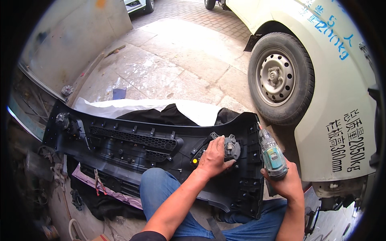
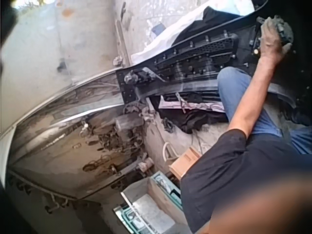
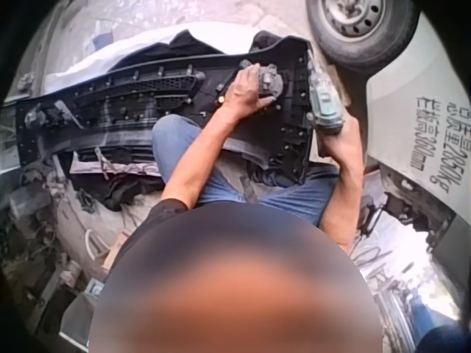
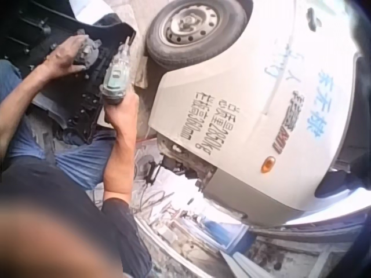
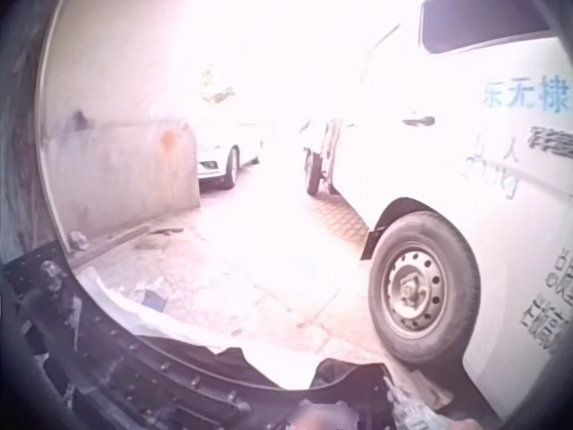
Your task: The person uses a cordless drill to attach a headlight assembly and other components to a car bumper. They then move the bumper to the front of a white truck and align it for installation.
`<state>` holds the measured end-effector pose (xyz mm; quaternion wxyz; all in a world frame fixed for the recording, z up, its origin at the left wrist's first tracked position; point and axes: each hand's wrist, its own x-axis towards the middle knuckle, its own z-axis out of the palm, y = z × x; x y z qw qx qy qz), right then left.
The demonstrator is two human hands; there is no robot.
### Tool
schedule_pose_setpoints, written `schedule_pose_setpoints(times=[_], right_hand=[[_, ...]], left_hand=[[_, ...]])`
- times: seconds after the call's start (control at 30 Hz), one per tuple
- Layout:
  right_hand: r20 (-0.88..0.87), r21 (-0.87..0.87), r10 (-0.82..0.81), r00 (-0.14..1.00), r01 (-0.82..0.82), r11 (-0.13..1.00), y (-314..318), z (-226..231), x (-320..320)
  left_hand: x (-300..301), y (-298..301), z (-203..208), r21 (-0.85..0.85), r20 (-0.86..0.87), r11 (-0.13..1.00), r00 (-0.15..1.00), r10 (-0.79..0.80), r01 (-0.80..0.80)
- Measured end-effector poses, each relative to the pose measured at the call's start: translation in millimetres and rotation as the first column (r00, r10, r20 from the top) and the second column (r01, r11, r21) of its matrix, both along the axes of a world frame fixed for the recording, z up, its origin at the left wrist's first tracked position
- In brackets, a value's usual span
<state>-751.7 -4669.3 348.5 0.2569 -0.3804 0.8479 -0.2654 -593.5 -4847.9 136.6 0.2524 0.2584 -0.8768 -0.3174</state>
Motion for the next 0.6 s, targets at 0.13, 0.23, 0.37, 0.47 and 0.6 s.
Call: schedule_pose_setpoints(times=[0.13, 0.23, 0.37, 0.47, 0.6], right_hand=[[-0.019, 0.008, 0.0, 1.0, 0.0, 1.0, -0.5, -2.9, 0.5], [-0.003, -0.025, 0.001, 1.0, -0.001, 1.0, 0.9, -2.1, 0.9], [-0.01, -0.034, 0.011, 1.0, -0.012, 0.999, 0.3, -0.5, 0.1], [0.002, -0.05, 0.0, 1.0, 0.0, 0.999, 1.6, 0.1, -2.1], [-0.012, -0.13, 0.015, 1.0, -0.017, 0.991, 5.6, -3.3, -7.3]], left_hand=[[-0.7, -1.5, -3.8, 0.001, -0.017, 1.0, 1.0, 0.012, -0.012], [-1.3, -1.9, -5.8, 0.021, -0.007, 1.0, 1.0, 0.008, -0.008], [2.7, -7.6, -9.8, 0.114, 0.0, 0.992, 0.999, -0.046, 0.046], [15.2, -15.9, -14.6, 0.17, -0.043, 0.982, 0.996, -0.077, 0.084], [33.8, -37.8, -22.5, 0.2, -0.051, 0.972, 0.993, -0.111, 0.119]])
